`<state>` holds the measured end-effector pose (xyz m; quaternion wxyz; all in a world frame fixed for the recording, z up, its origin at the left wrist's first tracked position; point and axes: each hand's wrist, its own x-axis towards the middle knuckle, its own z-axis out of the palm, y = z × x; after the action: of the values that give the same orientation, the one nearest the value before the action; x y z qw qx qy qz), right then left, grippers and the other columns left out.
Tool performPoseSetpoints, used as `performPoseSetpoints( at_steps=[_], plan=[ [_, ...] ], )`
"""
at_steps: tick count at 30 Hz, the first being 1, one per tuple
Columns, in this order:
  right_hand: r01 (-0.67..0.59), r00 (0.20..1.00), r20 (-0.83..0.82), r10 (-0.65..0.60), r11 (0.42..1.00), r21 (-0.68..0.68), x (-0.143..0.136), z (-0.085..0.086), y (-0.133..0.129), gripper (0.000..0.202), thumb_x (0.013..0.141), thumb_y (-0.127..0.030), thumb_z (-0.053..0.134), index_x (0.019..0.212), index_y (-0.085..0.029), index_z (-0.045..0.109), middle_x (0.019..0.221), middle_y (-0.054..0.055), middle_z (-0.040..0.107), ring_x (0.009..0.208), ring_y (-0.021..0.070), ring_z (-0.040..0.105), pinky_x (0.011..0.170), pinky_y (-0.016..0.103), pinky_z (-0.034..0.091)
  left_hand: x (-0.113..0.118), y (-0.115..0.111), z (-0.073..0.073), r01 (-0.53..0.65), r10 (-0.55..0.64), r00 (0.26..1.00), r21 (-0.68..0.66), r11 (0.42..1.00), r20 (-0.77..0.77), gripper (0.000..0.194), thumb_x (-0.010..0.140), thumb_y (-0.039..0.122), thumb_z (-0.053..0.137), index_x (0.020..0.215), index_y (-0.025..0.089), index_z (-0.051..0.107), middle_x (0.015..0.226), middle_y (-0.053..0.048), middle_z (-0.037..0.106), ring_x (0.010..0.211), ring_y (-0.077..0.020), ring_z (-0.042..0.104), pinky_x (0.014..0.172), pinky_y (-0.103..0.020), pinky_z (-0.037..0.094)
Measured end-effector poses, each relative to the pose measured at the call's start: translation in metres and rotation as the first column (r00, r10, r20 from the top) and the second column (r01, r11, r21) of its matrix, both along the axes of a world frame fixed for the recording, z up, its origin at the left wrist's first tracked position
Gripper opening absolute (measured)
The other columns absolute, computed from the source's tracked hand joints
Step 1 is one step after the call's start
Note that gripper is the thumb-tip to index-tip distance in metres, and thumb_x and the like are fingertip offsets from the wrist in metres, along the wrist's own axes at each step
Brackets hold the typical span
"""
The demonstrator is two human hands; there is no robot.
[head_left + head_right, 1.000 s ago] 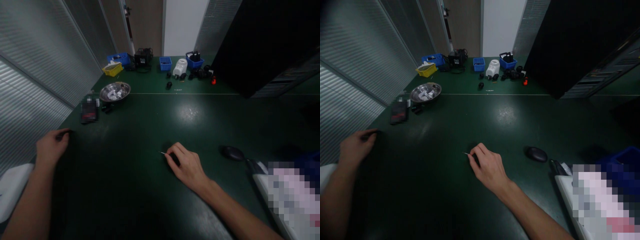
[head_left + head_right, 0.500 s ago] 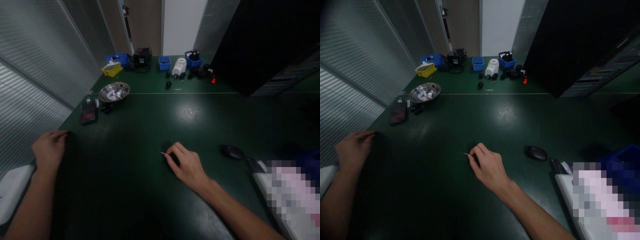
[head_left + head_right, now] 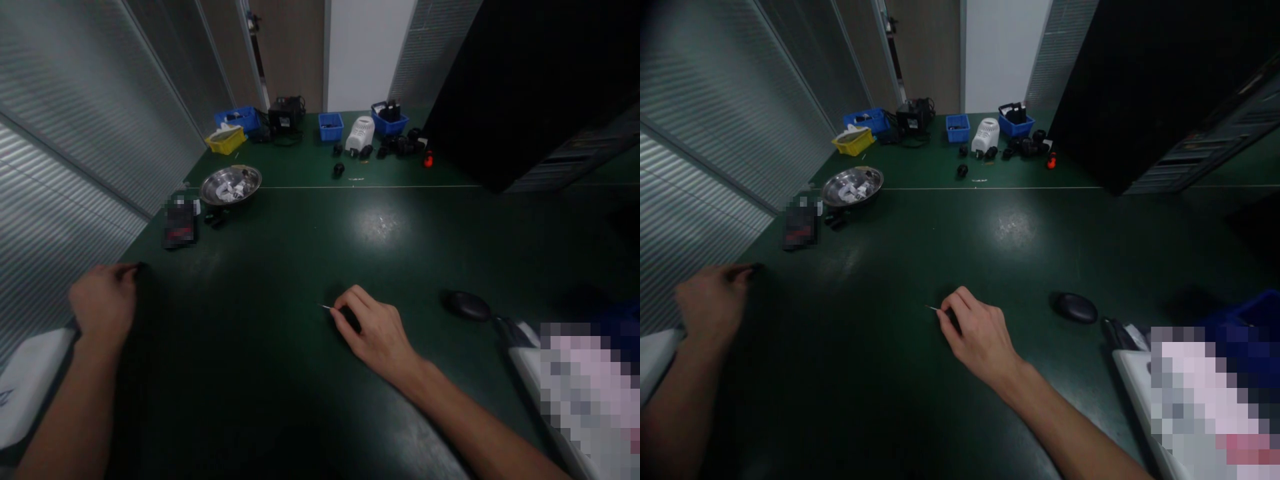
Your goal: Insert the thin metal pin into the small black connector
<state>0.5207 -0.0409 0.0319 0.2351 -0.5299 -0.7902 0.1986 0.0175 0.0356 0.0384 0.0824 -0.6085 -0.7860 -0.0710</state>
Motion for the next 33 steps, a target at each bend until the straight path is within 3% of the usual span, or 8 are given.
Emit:
performPoseSetpoints(
  at_steps=[4,9,12,15,20,28,33],
  plan=[
    [-0.010,1.000,-0.004,0.010,1.000,0.004,0.000,0.001,0.000,0.022,0.106,-0.035,0.046,0.101,-0.021,0.063,0.098,0.003,0.065,0.068,0.0113,0.058,0.059,0.026,0.039,-0.010,0.001,-0.005,-0.016,0.023,0.996,0.080,0.997,-0.090,0.052,0.098,0.046,0.042,0.121,0.011,0.072,0.115,-0.016,0.068,0.097,-0.0298,0.061,0.083,-0.038,0.046],
    [-0.008,1.000,-0.005,0.008,1.000,0.006,0.000,0.001,0.000,0.020,0.106,-0.034,0.048,0.101,-0.021,0.062,0.098,0.002,0.064,0.069,0.0114,0.058,0.058,0.026,0.037,-0.038,0.005,-0.014,-0.170,0.166,0.969,0.005,0.985,0.183,0.044,0.092,0.049,0.056,0.122,0.021,0.072,0.113,-0.006,0.071,0.097,-0.0256,0.063,0.089,-0.037,0.048],
    [-0.007,1.000,-0.004,0.007,1.000,0.000,0.000,0.000,-0.001,0.019,0.105,-0.034,0.049,0.102,-0.021,0.062,0.099,0.002,0.064,0.069,0.0115,0.058,0.058,0.026,0.036,-0.044,0.007,-0.013,-0.148,0.158,0.959,-0.058,0.987,0.234,0.051,0.090,0.049,0.059,0.133,0.022,0.068,0.125,-0.007,0.068,0.101,-0.0260,0.063,0.090,-0.036,0.049],
    [-0.002,1.000,-0.005,0.002,1.000,0.009,0.000,-0.002,-0.001,0.019,0.106,-0.035,0.049,0.101,-0.022,0.062,0.098,0.002,0.064,0.071,0.0120,0.059,0.060,0.026,0.038,-0.042,0.009,-0.011,-0.154,0.169,0.938,-0.071,0.985,0.304,0.051,0.089,0.048,0.061,0.132,0.021,0.069,0.131,-0.007,0.066,0.104,-0.0258,0.063,0.091,-0.036,0.049],
    [-0.007,1.000,-0.003,0.007,1.000,0.007,0.000,-0.001,0.000,0.021,0.106,-0.035,0.047,0.101,-0.021,0.062,0.097,0.002,0.065,0.070,0.0118,0.060,0.059,0.026,0.039,-0.038,0.007,-0.008,-0.260,0.257,0.832,-0.064,0.964,0.492,0.052,0.085,0.046,0.068,0.132,0.023,0.069,0.119,-0.006,0.072,0.101,-0.0254,0.064,0.081,-0.032,0.050],
    [-0.006,1.000,-0.007,0.006,1.000,-0.007,0.000,0.000,0.001,0.019,0.106,-0.034,0.048,0.101,-0.022,0.061,0.098,0.002,0.065,0.073,0.0127,0.061,0.062,0.027,0.040,-0.012,0.003,0.007,-0.322,0.308,0.714,-0.095,0.942,0.629,0.056,0.082,0.049,0.073,0.131,0.023,0.070,0.128,-0.007,0.069,0.101,-0.0261,0.064,0.077,-0.032,0.051],
    [-0.005,1.000,-0.009,0.005,1.000,-0.017,0.000,-0.001,0.000,0.019,0.106,-0.035,0.048,0.101,-0.022,0.061,0.098,0.002,0.064,0.071,0.0124,0.059,0.062,0.028,0.039,-0.012,0.004,0.008,-0.299,0.303,0.744,-0.109,0.948,0.596,0.055,0.083,0.053,0.072,0.130,0.025,0.070,0.128,-0.007,0.070,0.107,-0.0276,0.065,0.082,-0.034,0.051]
  ],
)
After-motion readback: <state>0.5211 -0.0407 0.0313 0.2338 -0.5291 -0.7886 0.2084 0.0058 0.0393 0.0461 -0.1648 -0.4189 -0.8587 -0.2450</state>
